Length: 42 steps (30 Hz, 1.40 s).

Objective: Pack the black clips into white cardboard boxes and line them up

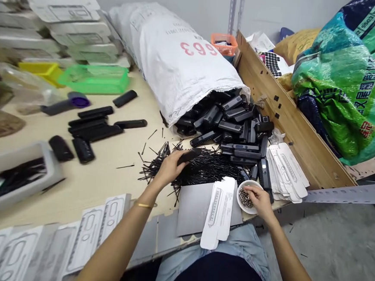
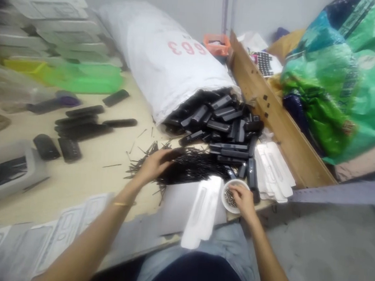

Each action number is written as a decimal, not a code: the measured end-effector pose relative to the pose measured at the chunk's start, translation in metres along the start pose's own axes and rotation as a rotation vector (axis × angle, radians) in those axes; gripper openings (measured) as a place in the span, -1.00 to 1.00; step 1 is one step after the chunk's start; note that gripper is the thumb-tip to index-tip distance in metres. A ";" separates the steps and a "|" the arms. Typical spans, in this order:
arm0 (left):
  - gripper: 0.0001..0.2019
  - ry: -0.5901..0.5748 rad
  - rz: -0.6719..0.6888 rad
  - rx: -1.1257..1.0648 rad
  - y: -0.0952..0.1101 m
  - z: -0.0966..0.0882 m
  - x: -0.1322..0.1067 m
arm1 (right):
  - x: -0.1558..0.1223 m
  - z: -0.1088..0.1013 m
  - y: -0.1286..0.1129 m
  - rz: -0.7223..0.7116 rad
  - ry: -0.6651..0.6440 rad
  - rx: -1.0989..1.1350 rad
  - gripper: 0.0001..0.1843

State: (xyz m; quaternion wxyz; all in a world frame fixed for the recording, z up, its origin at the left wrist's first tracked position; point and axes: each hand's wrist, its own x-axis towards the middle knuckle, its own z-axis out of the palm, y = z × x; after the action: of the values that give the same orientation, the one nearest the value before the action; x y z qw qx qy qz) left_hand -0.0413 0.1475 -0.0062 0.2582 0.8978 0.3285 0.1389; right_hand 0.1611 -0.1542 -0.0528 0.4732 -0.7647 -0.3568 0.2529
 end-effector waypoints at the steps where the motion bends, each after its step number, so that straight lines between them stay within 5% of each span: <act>1: -0.62 0.011 -0.011 -0.126 0.007 0.000 -0.011 | 0.001 0.001 -0.003 0.038 0.008 0.107 -0.76; 8: -0.43 -0.002 -0.319 -1.248 0.076 0.031 -0.062 | 0.005 0.026 -0.039 0.098 0.010 0.499 -0.76; 14: -0.72 0.076 -0.668 -1.864 0.103 0.045 -0.068 | -0.001 0.062 -0.069 -0.052 0.047 0.390 -0.85; 27: -0.77 0.178 -0.816 -2.044 0.107 0.044 -0.071 | -0.001 0.085 -0.083 -0.075 0.098 0.392 -0.85; 42: -0.83 0.314 -0.765 -1.973 0.112 0.045 -0.077 | 0.001 0.083 -0.086 -0.473 0.127 -0.086 -0.89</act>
State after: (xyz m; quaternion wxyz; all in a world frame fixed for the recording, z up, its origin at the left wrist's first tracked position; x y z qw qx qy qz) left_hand -0.0215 0.0071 0.0123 0.8516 0.1016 0.3601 0.3671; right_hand 0.0753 -0.0825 -0.0099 0.5076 -0.6936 -0.5061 0.0711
